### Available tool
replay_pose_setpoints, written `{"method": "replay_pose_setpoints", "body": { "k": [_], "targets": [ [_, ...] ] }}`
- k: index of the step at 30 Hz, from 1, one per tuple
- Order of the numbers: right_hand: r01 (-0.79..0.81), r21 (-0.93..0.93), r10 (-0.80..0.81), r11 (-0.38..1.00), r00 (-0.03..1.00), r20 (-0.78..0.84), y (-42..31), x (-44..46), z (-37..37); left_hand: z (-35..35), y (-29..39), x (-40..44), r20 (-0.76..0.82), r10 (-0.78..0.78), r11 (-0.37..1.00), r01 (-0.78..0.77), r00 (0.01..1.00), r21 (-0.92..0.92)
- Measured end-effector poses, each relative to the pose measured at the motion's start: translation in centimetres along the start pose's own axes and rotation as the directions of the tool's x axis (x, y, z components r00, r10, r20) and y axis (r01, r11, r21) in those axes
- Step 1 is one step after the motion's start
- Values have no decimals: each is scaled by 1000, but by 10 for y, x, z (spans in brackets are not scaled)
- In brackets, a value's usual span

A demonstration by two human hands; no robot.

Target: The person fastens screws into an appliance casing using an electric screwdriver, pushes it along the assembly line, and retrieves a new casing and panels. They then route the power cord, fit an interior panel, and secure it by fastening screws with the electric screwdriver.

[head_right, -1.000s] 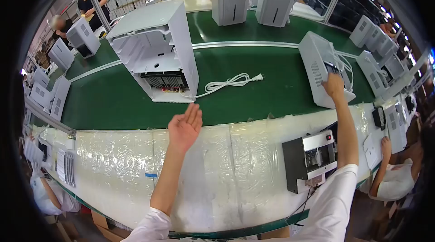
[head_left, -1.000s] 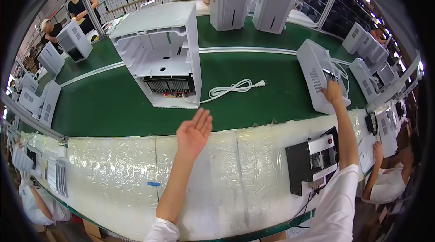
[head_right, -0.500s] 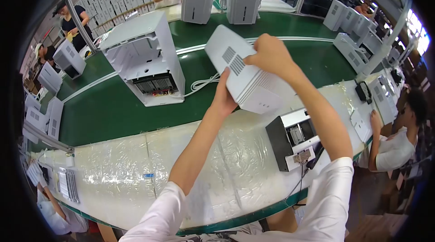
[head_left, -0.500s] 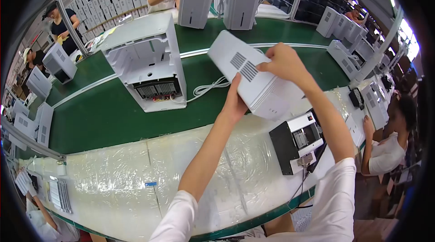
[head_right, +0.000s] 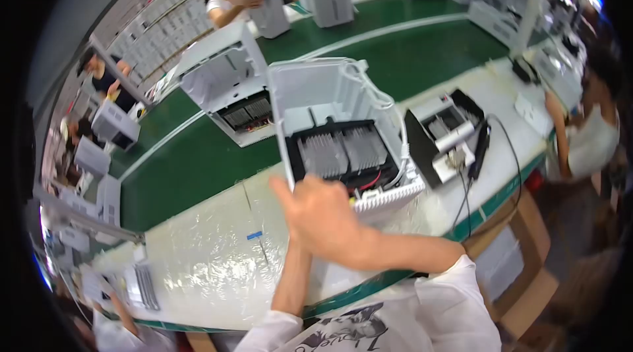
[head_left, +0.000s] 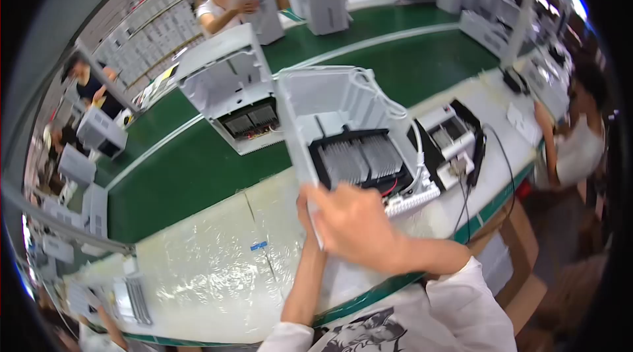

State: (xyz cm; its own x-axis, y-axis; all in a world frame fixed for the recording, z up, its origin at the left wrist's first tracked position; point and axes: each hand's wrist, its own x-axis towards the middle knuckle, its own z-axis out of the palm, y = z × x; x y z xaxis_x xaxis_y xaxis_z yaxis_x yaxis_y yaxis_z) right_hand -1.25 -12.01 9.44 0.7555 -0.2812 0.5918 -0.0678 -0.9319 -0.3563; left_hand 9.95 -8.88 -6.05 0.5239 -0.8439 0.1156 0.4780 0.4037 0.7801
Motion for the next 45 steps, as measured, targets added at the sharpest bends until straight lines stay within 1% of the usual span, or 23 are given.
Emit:
{"method": "replay_pose_setpoints", "body": {
  "k": [7, 9, 14, 15, 17, 19, 20, 21, 23, 25, 26, 27, 28, 29, 31, 33, 35, 37, 38, 41, 43, 44, 45],
  "targets": [
    [-63, 167, 46, 984, 994, 103, -89, -118, 62, -50, 4, -155, -338, -4, 936, 122, 941, 329],
    [-22, 175, 14, 984, 999, 48, -106, -132, 75, -61, 15, -177, -406, 43, 899, 142, 913, 414],
    [166, 223, -188, 961, 978, 85, -115, -147, 106, -76, 50, -178, -488, 237, 765, 149, 840, 627],
    [195, 244, -222, 950, 971, 86, -117, -149, 114, -76, 59, -170, -472, 283, 719, 141, 835, 680],
    [292, 265, -275, 919, 956, -101, -110, -146, 113, -76, 77, -152, -417, 376, 617, 113, 827, 779],
    [298, 278, -238, 913, 944, -229, -102, -143, 89, -80, 98, -129, -336, 443, 487, 92, 831, 869],
    [286, 204, -181, 936, 891, -416, -91, -141, 81, -84, 109, -114, -263, 465, 395, 68, 845, 916],
    [231, 149, -141, 962, 881, -453, -75, -144, 60, -88, 119, -100, -189, 485, 301, 40, 854, 953],
    [121, 56, -74, 991, 850, -522, -28, -163, -1, -63, 130, -64, 182, 498, 7, -214, 848, 977],
    [-155, -84, 31, 984, 622, -782, 21, -200, -44, -47, 130, -27, 271, 331, -14, -283, 904, 959],
    [-342, -202, 39, 918, 585, -810, 52, -238, -41, -12, 120, -17, 226, 213, 94, -250, 951, 964],
    [-526, 53, 383, 849, 542, -748, 75, -283, -63, 17, 105, -7, 327, 133, 37, -335, 936, 942],
    [-721, 93, 464, 686, 336, -820, 105, -323, -72, 43, 89, 2, 424, 50, -14, -424, 904, 905],
    [-786, 288, 480, 547, 13, -877, 132, -359, -80, 75, 72, 13, 514, -35, -59, -516, 857, 855],
    [-825, 525, 532, 207, -356, -768, 190, -464, -82, 152, 27, 18, 609, -214, 67, -610, 764, 789],
    [-775, 606, 595, -182, -577, -559, 255, -615, -33, 224, -29, 21, 635, -339, 153, -625, 694, 765],
    [-806, 283, 655, -519, -588, -475, 281, -666, -24, 296, -95, 24, 749, -402, 128, -778, 526, 615],
    [-813, 261, 751, -520, -581, -313, 310, -709, 6, 355, -165, 22, 793, -432, 239, -793, 429, 560],
    [-819, 245, 794, -518, -568, -219, 317, -723, 18, 373, -202, 23, 820, -419, 199, -841, 390, 502],
    [-936, 100, 937, -338, -344, -50, 330, -713, 18, 389, -311, 43, 871, -401, 108, -930, 282, 351],
    [-970, -122, 976, -211, -202, -85, 339, -713, 29, 374, -365, 60, 854, -452, 88, -940, 258, 330],
    [-962, -234, 988, -143, -124, -93, 343, -716, 32, 366, -380, 58, 899, -372, 13, -968, 229, 252],
    [-973, -200, 992, -112, -98, -79, 343, -717, 29, 362, -386, 56, 905, -347, 43, -960, 246, 278]
  ]
}}
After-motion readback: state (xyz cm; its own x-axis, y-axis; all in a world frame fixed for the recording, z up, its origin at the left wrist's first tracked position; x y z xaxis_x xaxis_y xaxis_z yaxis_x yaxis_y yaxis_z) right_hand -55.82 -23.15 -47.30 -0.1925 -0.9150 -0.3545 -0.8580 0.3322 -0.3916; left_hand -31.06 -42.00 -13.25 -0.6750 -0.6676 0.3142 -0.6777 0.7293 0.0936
